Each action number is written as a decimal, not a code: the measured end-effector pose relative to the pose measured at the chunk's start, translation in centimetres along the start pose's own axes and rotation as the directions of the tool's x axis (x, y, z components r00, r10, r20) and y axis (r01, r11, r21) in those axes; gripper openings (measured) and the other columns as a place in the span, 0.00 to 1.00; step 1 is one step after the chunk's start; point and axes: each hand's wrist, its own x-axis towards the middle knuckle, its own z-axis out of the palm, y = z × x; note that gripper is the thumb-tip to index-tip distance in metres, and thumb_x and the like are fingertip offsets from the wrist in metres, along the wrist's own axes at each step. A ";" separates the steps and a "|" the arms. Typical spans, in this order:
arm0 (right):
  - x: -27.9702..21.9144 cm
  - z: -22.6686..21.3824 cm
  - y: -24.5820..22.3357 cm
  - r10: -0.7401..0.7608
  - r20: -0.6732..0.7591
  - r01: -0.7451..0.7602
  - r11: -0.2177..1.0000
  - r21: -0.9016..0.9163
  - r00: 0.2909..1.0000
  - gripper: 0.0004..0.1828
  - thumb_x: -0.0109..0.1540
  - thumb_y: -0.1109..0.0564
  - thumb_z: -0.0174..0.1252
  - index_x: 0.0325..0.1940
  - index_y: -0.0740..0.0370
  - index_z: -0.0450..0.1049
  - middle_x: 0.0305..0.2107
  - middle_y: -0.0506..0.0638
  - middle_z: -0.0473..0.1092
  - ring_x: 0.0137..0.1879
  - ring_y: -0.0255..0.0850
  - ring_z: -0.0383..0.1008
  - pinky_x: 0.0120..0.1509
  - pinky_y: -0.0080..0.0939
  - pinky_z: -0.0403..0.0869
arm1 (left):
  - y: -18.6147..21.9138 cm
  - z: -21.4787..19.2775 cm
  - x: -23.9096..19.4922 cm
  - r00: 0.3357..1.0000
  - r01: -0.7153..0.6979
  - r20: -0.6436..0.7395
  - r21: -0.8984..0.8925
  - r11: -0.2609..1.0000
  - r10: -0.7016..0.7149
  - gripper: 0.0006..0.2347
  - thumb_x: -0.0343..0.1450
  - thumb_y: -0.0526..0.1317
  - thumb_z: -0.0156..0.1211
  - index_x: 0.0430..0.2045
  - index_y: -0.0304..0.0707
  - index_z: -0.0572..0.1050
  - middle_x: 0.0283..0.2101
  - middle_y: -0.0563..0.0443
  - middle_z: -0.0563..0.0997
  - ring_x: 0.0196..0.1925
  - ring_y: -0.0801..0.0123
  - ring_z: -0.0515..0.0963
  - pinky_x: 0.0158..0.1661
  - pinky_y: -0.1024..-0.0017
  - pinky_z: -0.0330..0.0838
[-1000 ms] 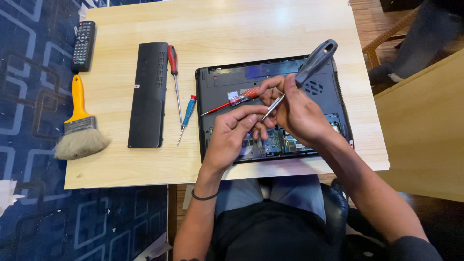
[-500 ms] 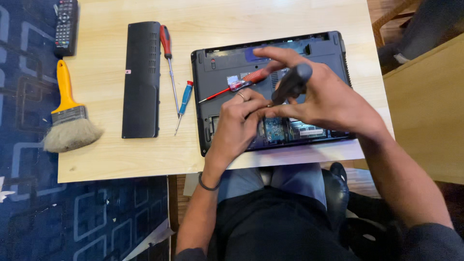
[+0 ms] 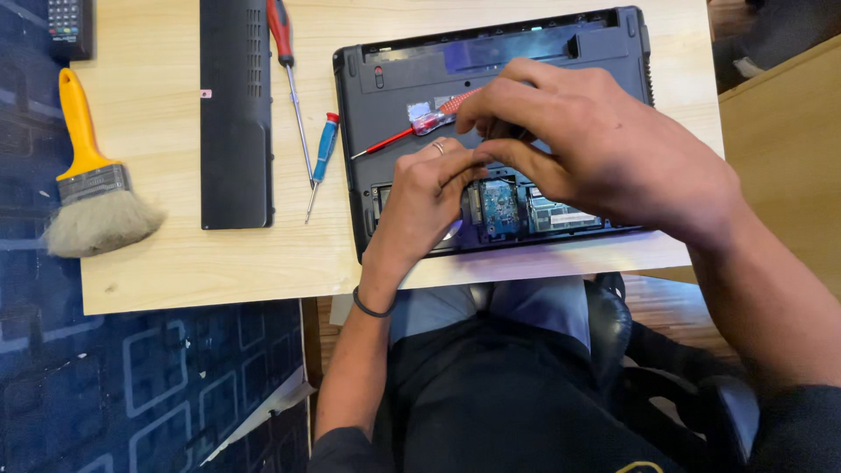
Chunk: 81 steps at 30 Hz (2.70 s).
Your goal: The person removes screws from the back of a laptop using a screwdriver, then removes the back cover to expose the internal components. They proceed to unscrew and remove a metal bracket and a small circuit board from the laptop's interior.
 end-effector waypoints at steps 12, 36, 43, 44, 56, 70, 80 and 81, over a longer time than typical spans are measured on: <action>-0.6 0.0 -0.4 0.039 -0.029 -0.044 0.976 -0.214 0.999 0.21 0.69 0.52 0.63 0.62 0.66 0.73 0.34 0.58 0.75 0.40 0.57 0.76 0.39 0.54 0.68 | 0.1 -0.5 0.3 0.997 0.013 0.079 -0.063 0.998 -0.008 0.08 0.75 0.24 0.53 0.38 0.35 0.79 0.27 0.50 0.72 0.31 0.63 0.71 0.34 0.67 0.63; 2.2 -1.6 0.2 0.201 0.493 0.050 0.892 -0.450 0.847 0.35 0.56 0.70 0.54 0.62 0.38 0.74 0.29 0.50 0.66 0.23 0.56 0.74 0.25 0.59 0.71 | -1.7 -0.8 0.7 0.997 -0.048 0.044 -0.208 0.977 0.058 0.05 0.74 0.27 0.59 0.41 0.29 0.79 0.37 0.46 0.83 0.44 0.59 0.79 0.42 0.68 0.76; 0.7 -0.7 0.2 0.380 0.358 0.024 0.656 -0.754 0.853 0.18 0.64 0.35 0.55 0.58 0.23 0.73 0.35 0.37 0.80 0.38 0.47 0.85 0.30 0.49 0.79 | -1.4 -1.3 0.9 0.990 -0.051 0.115 -0.229 0.972 0.079 0.09 0.76 0.33 0.61 0.49 0.31 0.76 0.41 0.43 0.84 0.44 0.61 0.82 0.44 0.68 0.77; 1.0 -0.6 0.2 0.380 0.361 0.025 0.659 -0.752 0.851 0.18 0.64 0.35 0.55 0.58 0.23 0.73 0.35 0.37 0.80 0.38 0.47 0.85 0.30 0.49 0.79 | -1.4 -1.3 1.1 0.990 -0.046 0.116 -0.231 0.972 0.075 0.09 0.76 0.33 0.61 0.49 0.31 0.76 0.41 0.43 0.84 0.44 0.61 0.82 0.44 0.68 0.77; 0.6 -1.3 1.1 0.430 0.260 -0.253 0.819 -0.515 0.864 0.28 0.59 0.34 0.67 0.60 0.41 0.73 0.26 0.46 0.76 0.26 0.42 0.78 0.35 0.46 0.71 | -2.2 -1.2 2.2 0.977 -0.142 0.119 -0.262 0.955 0.178 0.05 0.75 0.29 0.62 0.43 0.33 0.79 0.34 0.47 0.85 0.35 0.67 0.83 0.35 0.73 0.76; -2.7 0.0 1.9 0.402 0.218 0.029 0.426 -0.904 0.889 0.32 0.73 0.15 0.44 0.50 0.40 0.70 0.20 0.40 0.69 0.24 0.36 0.71 0.35 0.37 0.65 | -1.0 -3.3 1.6 0.993 0.034 0.121 -0.370 0.928 0.012 0.10 0.79 0.30 0.55 0.53 0.43 0.76 0.50 0.51 0.83 0.55 0.67 0.81 0.53 0.73 0.75; -0.4 -1.0 0.7 0.124 0.305 0.171 0.606 -0.777 0.944 0.13 0.74 0.37 0.54 0.60 0.34 0.72 0.35 0.43 0.67 0.34 0.43 0.75 0.32 0.45 0.71 | -2.2 -2.3 1.1 0.974 -0.090 0.163 -0.359 0.929 0.158 0.12 0.78 0.30 0.60 0.55 0.30 0.72 0.49 0.38 0.82 0.54 0.54 0.82 0.56 0.64 0.81; -0.3 -1.0 0.6 0.100 0.337 0.194 0.651 -0.734 0.936 0.13 0.71 0.45 0.54 0.61 0.34 0.72 0.34 0.44 0.66 0.34 0.45 0.74 0.31 0.48 0.72 | -1.9 -2.2 1.3 0.970 -0.101 0.175 -0.349 0.932 0.171 0.10 0.76 0.29 0.61 0.51 0.31 0.74 0.46 0.41 0.82 0.50 0.57 0.81 0.50 0.66 0.79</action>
